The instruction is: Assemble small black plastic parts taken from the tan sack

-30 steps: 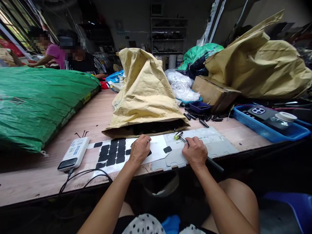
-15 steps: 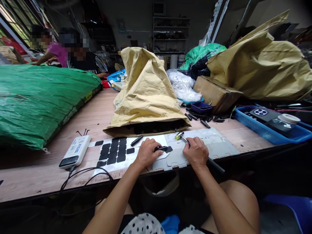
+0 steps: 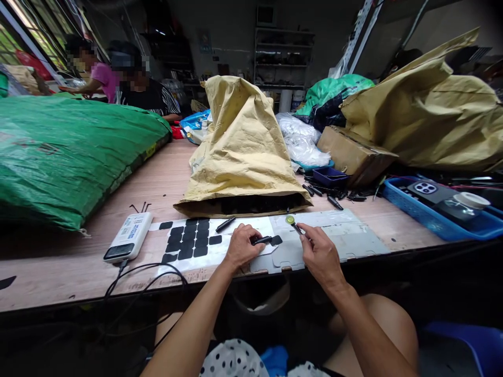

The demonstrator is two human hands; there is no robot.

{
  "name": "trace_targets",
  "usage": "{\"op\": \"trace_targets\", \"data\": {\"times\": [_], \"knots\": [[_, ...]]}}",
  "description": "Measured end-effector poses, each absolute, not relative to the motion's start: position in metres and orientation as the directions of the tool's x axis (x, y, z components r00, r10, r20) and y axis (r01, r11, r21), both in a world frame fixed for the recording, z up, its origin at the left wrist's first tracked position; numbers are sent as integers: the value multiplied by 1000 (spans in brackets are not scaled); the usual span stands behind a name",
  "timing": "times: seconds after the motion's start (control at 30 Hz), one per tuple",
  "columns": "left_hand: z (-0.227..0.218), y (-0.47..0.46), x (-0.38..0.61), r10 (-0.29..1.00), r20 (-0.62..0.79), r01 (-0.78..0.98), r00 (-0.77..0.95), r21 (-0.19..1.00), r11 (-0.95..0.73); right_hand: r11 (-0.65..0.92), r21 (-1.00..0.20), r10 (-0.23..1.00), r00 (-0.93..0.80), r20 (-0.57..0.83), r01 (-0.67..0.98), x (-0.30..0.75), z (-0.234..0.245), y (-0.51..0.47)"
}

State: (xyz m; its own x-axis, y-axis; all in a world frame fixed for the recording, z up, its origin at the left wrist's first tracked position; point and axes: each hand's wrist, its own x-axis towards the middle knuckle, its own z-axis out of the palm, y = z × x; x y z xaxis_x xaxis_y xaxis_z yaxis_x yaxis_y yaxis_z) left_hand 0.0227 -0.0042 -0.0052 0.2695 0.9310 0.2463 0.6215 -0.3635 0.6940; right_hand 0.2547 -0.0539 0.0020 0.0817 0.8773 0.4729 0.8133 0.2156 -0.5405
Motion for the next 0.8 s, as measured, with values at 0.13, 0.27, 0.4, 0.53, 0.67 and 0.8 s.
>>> {"op": "trace_targets", "data": {"times": [0.13,0.27,0.4,0.53,0.67,0.8], "knots": [[-3,-6,23,935,252,612,252,706,-355,321,-600,895,-28,445,733,234,9,-68],[-3,-7,22,928,258,608,268,702,-370,342,-583,891,-57,451,737,219,14,-76],[-5,-6,22,929,267,618,258,694,-371,318,-507,901,-88,425,801,215,13,-79],[-7,-6,23,927,270,615,260,695,-374,303,-493,901,-78,426,815,212,13,-81],[-7,-6,23,920,282,624,274,676,-393,350,-501,893,-121,433,791,203,12,-83],[-9,-7,22,919,286,632,272,666,-395,332,-503,910,-130,394,798,200,10,-83]]}}
